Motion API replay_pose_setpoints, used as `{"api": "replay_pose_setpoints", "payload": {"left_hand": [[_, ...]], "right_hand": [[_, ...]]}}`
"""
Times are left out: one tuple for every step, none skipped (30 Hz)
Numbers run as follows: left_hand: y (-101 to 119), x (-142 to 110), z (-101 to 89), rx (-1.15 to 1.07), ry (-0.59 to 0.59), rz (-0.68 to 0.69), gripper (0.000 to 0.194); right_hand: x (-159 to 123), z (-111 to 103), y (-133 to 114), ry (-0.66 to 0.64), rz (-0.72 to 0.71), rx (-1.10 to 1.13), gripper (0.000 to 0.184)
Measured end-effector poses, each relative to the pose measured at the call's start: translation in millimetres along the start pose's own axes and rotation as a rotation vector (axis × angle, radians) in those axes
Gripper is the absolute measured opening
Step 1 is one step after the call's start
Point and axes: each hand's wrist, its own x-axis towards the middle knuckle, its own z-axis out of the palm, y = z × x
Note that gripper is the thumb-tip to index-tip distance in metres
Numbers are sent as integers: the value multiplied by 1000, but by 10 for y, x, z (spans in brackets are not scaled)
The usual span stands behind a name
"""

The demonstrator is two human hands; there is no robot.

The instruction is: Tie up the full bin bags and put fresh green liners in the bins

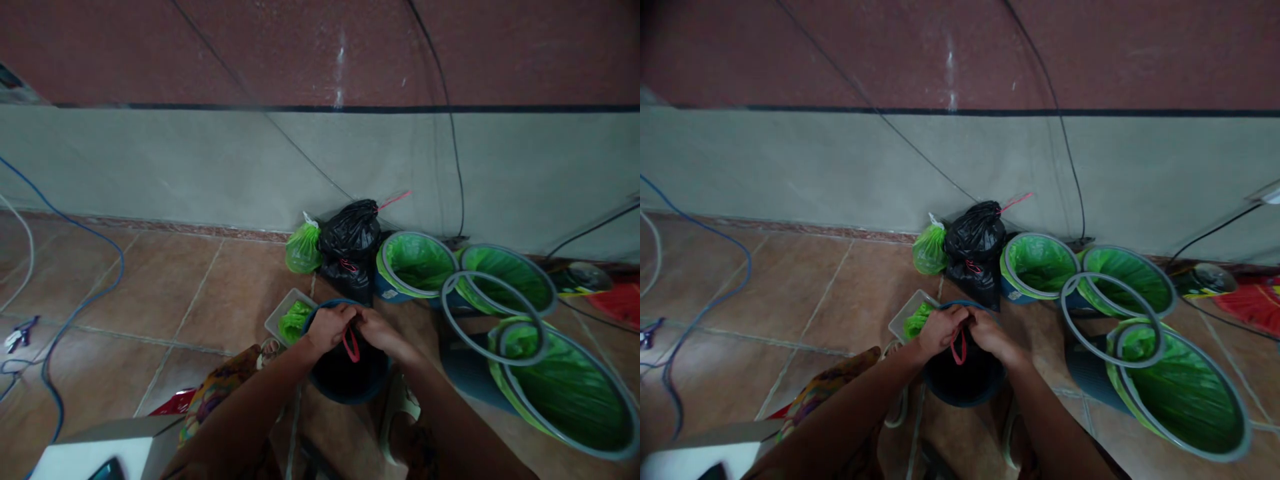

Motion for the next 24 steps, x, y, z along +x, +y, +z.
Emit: {"api": "replay_pose_setpoints", "payload": {"left_hand": [[1, -2, 17, 32, 11, -9, 26], [1, -1, 33, 59, 27, -18, 23], [0, 1, 44, 81, 46, -30, 22], [-1, 4, 52, 100, 64, -44, 21], [-3, 7, 55, 113, 73, -54, 21], [-3, 8, 52, 123, 71, -58, 21], [-1, 8, 43, 132, 59, -61, 21], [5, 7, 29, 141, 42, -64, 21], [16, 4, 9, 149, 22, -71, 22], [29, 1, -13, 156, 4, -80, 22], [46, -2, -37, 163, -11, -95, 21], [64, -4, -59, 168, -22, -111, 21], [82, -4, -77, 170, -32, -124, 20], [98, -4, -89, 171, -40, -137, 20], [109, -3, -95, 172, -43, -152, 21], [115, -2, -95, 175, -43, -171, 23], [115, -1, -91, 179, -41, -197, 24], [108, 0, -85, 183, -38, -231, 25], [95, 0, -80, 185, -36, -270, 26], [75, 1, -79, 181, -39, -320, 25], [52, 3, -83, 161, -44, -385, 24], [26, 8, -91, 115, -49, -462, 23], [1, 17, -102, 21, -48, -537, 22], [-22, 29, -114, -109, -43, -600, 21]], "right_hand": [[0, -9, -3, -3, 5, 16, 34], [-2, -19, -7, -19, 18, 42, 33], [-7, -29, -10, -42, 38, 78, 31], [-14, -40, -10, -69, 67, 124, 30], [-22, -49, -6, -95, 98, 175, 30], [-30, -57, 3, -115, 131, 225, 30], [-35, -63, 15, -126, 163, 265, 31], [-38, -67, 28, -121, 189, 286, 32], [-37, -70, 40, -98, 202, 282, 32], [-33, -74, 47, -66, 202, 250, 30], [-27, -79, 46, -28, 194, 198, 28], [-21, -87, 37, 5, 182, 132, 26], [-16, -97, 20, 30, 168, 54, 25], [-15, -111, -5, 44, 156, -37, 25], [-18, -127, -34, 49, 148, -144, 26], [-27, -144, -63, 60, 144, -267, 27], [-42, -161, -90, 76, 147, -402, 28], [-63, -178, -112, 95, 163, -539, 29], [-88, -195, -127, 114, 190, -667, 30], [-117, -211, -137, 123, 221, -775, 31], [-145, -226, -141, 119, 250, -855, 32], [-171, -242, -145, 103, 269, -912, 31], [-192, -258, -149, 79, 274, -942, 31], [-206, -273, -156, 60, 269, -941, 30]]}}
